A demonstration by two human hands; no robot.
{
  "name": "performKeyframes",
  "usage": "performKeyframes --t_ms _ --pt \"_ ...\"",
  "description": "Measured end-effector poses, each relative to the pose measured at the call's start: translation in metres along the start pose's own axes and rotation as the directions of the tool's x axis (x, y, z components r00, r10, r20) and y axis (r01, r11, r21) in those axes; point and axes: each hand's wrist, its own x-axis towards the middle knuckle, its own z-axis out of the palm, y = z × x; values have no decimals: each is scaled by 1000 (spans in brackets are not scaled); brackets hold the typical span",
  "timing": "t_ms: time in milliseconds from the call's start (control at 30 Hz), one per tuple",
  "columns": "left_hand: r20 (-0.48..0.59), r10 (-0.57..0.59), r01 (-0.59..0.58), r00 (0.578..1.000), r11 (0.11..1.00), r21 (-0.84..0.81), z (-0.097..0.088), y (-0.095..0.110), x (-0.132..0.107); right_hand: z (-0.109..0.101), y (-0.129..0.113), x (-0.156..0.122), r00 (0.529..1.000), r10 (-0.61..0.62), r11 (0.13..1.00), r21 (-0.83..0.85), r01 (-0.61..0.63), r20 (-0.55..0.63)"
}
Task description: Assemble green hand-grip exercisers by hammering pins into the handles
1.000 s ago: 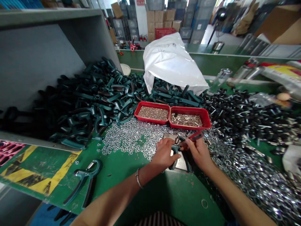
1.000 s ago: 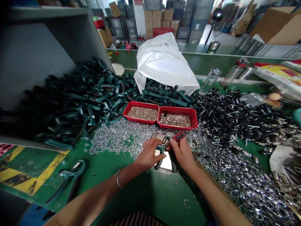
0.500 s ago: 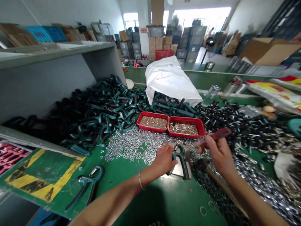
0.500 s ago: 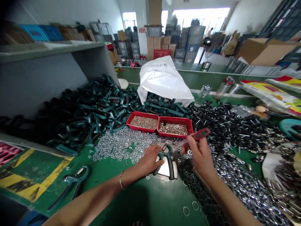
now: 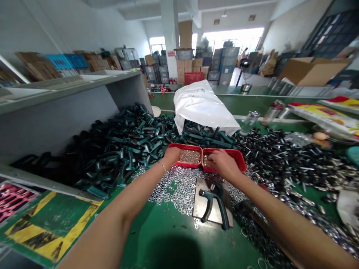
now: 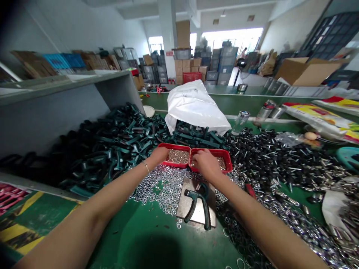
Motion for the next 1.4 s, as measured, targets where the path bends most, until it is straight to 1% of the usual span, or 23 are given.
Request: performKeyframes --t_ms 67,100,200,300,467,567,633,700,733,767,833,900,933,967,1000,1033,1067,1100,1133,1167,1233,1300,1400 --pt "-49 28 -26 998 999 31 8 -3 -4 16 -20 45 997 -69 997 -22 70 30" --pt "-77 45 -42 996 998 42 11 -4 -6 25 -25 61 995 -89 996 -28 90 45" --pt "-134 71 -66 988 997 46 20 -8 -9 51 -26 86 990 -110 993 -31 113 85" --pt "-171 70 -68 983 998 17 28 -11 -5 65 -19 90 989 -105 994 -27 108 101" --pt "-250 82 -103 965 992 -74 29 -15 1 73 -19 88 995 -74 997 13 73 67" --pt "-323 97 -143 942 982 -122 24 -16 -13 75 -22 89 999 -38 997 66 36 21" --pt "-413 96 -200 906 955 -217 23 -10 -35 73 -23 90 1000 -12 992 127 14 -18" --pt "-480 100 -309 872 872 -380 27 3 -66 66 -22 85 998 8 978 207 5 -62" --pt "-478 112 -359 871 810 -464 31 12 -83 61 -22 78 996 20 968 251 3 -89" --pt "-444 132 -382 886 753 -537 35 23 -100 56 -21 67 992 37 955 295 0 -121" --pt "-352 171 -371 920 669 -645 44 45 -128 45 -20 35 980 84 929 369 -11 -182" --pt "-296 226 -370 928 648 -665 52 67 -146 39 -16 -8 967 159 885 464 -49 -201" --pt "-291 260 -389 921 662 -641 55 76 -150 37 -14 -32 961 211 837 541 -84 -178" --pt "-296 289 -413 910 688 -597 59 85 -152 37 -12 -56 950 300 693 705 -152 -90" --pt "-307 315 -437 898 718 -541 62 92 -153 37 -10 -78 931 365 535 813 -228 21" --pt "-319 335 -456 886 748 -482 65 99 -152 38 -8 -99 905 405 377 878 -294 129" --pt "-328 347 -466 878 776 -426 68 104 -150 39 -7 -117 876 423 228 908 -351 232" --pt "-334 356 -470 873 798 -377 72 108 -148 40 -7 -132 848 432 125 911 -393 306" --pt "-338 366 -474 867 815 -332 75 112 -147 40 -6 -145 825 440 53 907 -418 355" --pt "-340 382 -483 859 825 -292 79 114 -146 40 -7 -155 806 449 2 902 -432 385" --pt "-349 427 -517 834 826 -226 85 115 -146 37 -7 -168 783 469 -51 898 -437 408" --pt "-365 477 -565 799 804 -186 89 112 -147 34 -8 -175 786 458 -67 898 -435 415" --pt "-387 520 -620 761 760 -197 90 106 -149 31 -9 -175 813 390 -63 893 -445 433"
